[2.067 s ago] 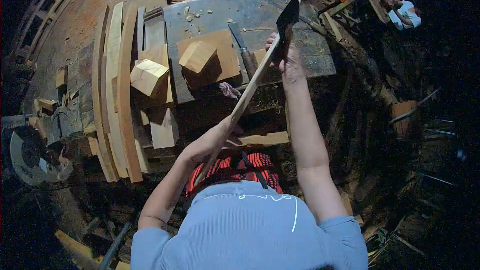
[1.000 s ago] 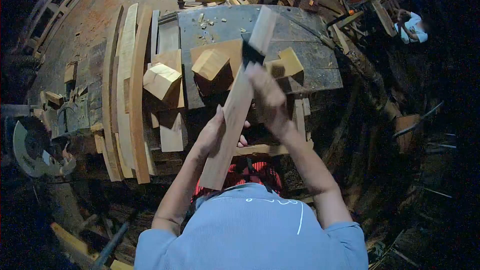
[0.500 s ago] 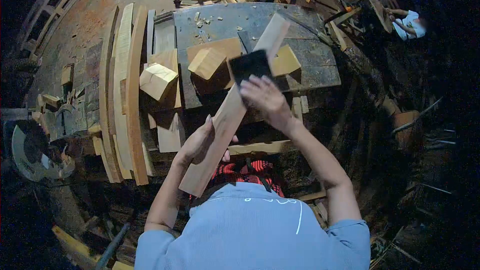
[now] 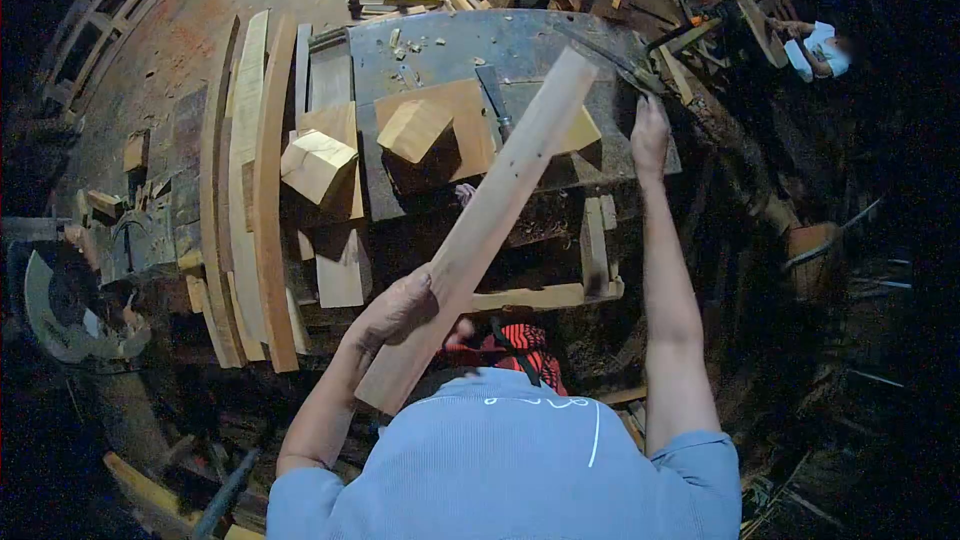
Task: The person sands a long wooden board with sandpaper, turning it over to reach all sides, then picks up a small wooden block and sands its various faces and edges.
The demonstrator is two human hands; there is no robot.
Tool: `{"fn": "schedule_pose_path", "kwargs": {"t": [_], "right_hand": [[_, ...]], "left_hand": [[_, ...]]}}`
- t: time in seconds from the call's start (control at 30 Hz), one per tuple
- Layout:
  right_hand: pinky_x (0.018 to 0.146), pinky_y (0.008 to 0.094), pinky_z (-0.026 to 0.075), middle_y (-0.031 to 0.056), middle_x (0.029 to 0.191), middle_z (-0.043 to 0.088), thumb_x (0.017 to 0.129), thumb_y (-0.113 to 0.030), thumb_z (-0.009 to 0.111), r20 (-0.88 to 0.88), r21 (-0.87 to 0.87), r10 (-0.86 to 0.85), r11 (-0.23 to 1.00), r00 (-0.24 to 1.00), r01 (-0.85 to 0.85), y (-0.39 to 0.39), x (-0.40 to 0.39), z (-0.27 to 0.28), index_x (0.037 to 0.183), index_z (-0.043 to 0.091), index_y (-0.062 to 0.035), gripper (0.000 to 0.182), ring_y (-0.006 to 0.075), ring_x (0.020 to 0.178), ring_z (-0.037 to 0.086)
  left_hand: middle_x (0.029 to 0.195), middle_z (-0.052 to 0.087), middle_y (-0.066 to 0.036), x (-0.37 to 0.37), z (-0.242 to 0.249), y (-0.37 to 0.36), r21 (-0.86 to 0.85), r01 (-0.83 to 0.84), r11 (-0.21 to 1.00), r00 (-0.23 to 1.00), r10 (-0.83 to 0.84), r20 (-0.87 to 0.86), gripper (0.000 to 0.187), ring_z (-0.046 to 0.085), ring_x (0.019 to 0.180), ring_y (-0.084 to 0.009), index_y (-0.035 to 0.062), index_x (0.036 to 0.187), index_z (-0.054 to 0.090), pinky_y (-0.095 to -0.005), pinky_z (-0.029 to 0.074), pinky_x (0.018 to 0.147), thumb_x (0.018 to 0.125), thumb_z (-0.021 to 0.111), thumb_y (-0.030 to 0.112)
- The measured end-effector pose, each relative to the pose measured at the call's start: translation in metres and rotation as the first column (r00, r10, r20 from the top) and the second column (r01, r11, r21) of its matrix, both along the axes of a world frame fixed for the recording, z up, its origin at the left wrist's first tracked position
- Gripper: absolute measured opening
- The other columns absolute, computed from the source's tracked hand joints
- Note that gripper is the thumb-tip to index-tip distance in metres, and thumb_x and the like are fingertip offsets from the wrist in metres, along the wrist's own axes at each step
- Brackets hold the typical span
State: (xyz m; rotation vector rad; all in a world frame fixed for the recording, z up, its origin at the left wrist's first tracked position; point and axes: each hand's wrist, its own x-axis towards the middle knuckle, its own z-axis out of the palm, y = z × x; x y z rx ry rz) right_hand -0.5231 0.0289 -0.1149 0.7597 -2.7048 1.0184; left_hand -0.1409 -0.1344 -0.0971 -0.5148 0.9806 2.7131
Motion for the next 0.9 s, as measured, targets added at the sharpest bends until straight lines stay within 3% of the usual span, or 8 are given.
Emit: {"fn": "schedule_pose_path", "kwargs": {"t": [0.2,0.33,0.4,0.43,0.47,0.57,0.7,0.9], "right_hand": [[0.09,0.037,0.035,0.0193,0.115,0.05,0.092,-0.027,0.039,0.152,-0.198,-0.145,0.965,0.978,0.174,-0.013,0.119,0.014,0.116,0.046,0.0015,0.038,0.0319,0.104,0.048],[0.1,0.0346,0.028,0.0128,0.125,0.046,0.084,-0.004,0.043,0.064,-0.533,0.422,0.781,0.905,-0.326,-0.04,0.205,0.035,0.115,0.051,-0.0072,0.033,0.0269,0.119,0.039],[0.102,0.0381,0.027,0.0127,0.123,0.047,0.078,-0.004,0.048,0.11,-0.466,0.557,0.76,0.823,-0.453,-0.045,0.231,0.035,0.114,0.053,-0.0095,0.036,0.0296,0.117,0.041],[0.102,0.0412,0.026,0.01,0.121,0.05,0.076,-0.006,0.054,-0.172,-0.196,0.611,0.747,0.772,-0.635,-0.049,0.231,0.037,0.112,0.054,-0.0122,0.037,0.0283,0.116,0.044],[0.102,0.0425,0.026,0.0078,0.121,0.05,0.076,-0.006,0.055,-0.186,-0.148,0.651,0.722,0.736,-0.676,-0.052,0.236,0.034,0.112,0.055,-0.0135,0.037,0.0277,0.115,0.044],[0.102,0.0429,0.024,0.0056,0.119,0.052,0.074,-0.007,0.059,-0.239,-0.047,0.724,0.657,0.647,-0.753,-0.05,0.229,0.035,0.11,0.056,-0.0152,0.037,0.0278,0.115,0.044],[0.102,0.0426,0.024,0.0015,0.119,0.053,0.071,-0.011,0.061,-0.334,0.077,0.683,0.706,0.65,-0.704,-0.055,0.19,0.04,0.108,0.057,-0.0185,0.038,0.0242,0.115,0.044],[0.102,0.0417,0.024,0.0002,0.122,0.05,0.075,-0.015,0.057,-0.278,0.069,0.667,0.732,0.692,-0.678,-0.054,0.184,0.042,0.111,0.055,-0.0185,0.036,0.0232,0.117,0.043]], "left_hand": [[0.13,0.038,-0.003,-0.033,-0.006,-0.012,-0.265,-0.266,0.927,0.963,0.265,-0.04,0.06,0.038,0.114,-0.0115,0.0068,0.134,0.027,-0.0265,0.033,0.094,0.084,0.054,0.027],[0.13,0.038,-0.006,-0.069,-0.007,-0.022,-0.5,-0.301,0.812,0.945,0.326,-0.038,0.048,0.037,0.116,-0.0128,0.0065,0.133,0.03,-0.0264,0.029,0.097,0.091,0.041,0.027],[0.126,0.042,-0.007,-0.078,-0.014,-0.015,-0.557,-0.335,0.76,0.939,0.319,-0.13,0.046,0.041,0.112,-0.0133,0.0059,0.131,0.032,-0.0267,0.032,0.095,0.091,0.04,0.027],[0.122,0.046,-0.007,-0.08,-0.017,-0.013,-0.606,-0.377,0.7,0.925,0.309,-0.22,0.044,0.045,0.109,-0.0139,0.0052,0.129,0.035,-0.027,0.036,0.092,0.091,0.04,0.028],[0.111,0.053,-0.007,-0.078,-0.018,-0.009,-0.335,-0.37,0.867,0.924,0.382,-0.031,0.04,0.053,0.097,-0.014,0.0033,0.124,0.04,-0.0261,0.043,0.084,0.091,0.04,0.026],[0.104,0.056,-0.005,-0.067,-0.012,-0.011,-0.089,-0.355,0.931,0.935,0.352,-0.047,0.036,0.056,0.088,-0.0131,0.0025,0.119,0.044,-0.0248,0.047,0.075,0.09,0.041,0.024],[0.114,0.052,-0.006,-0.065,0.004,-0.012,-0.533,-0.162,0.83,0.963,0.251,0.098,0.041,0.048,0.1,-0.0098,0.003,0.125,0.041,-0.0233,0.038,0.087,0.092,0.04,0.027],[0.112,0.052,-0.002,-0.051,-0.021,-0.01,-0.507,-0.156,0.848,0.98,0.196,0.025,0.044,0.047,0.098,-0.0072,0.0071,0.13,0.036,-0.021,0.037,0.084,0.093,0.036,0.032]]}}
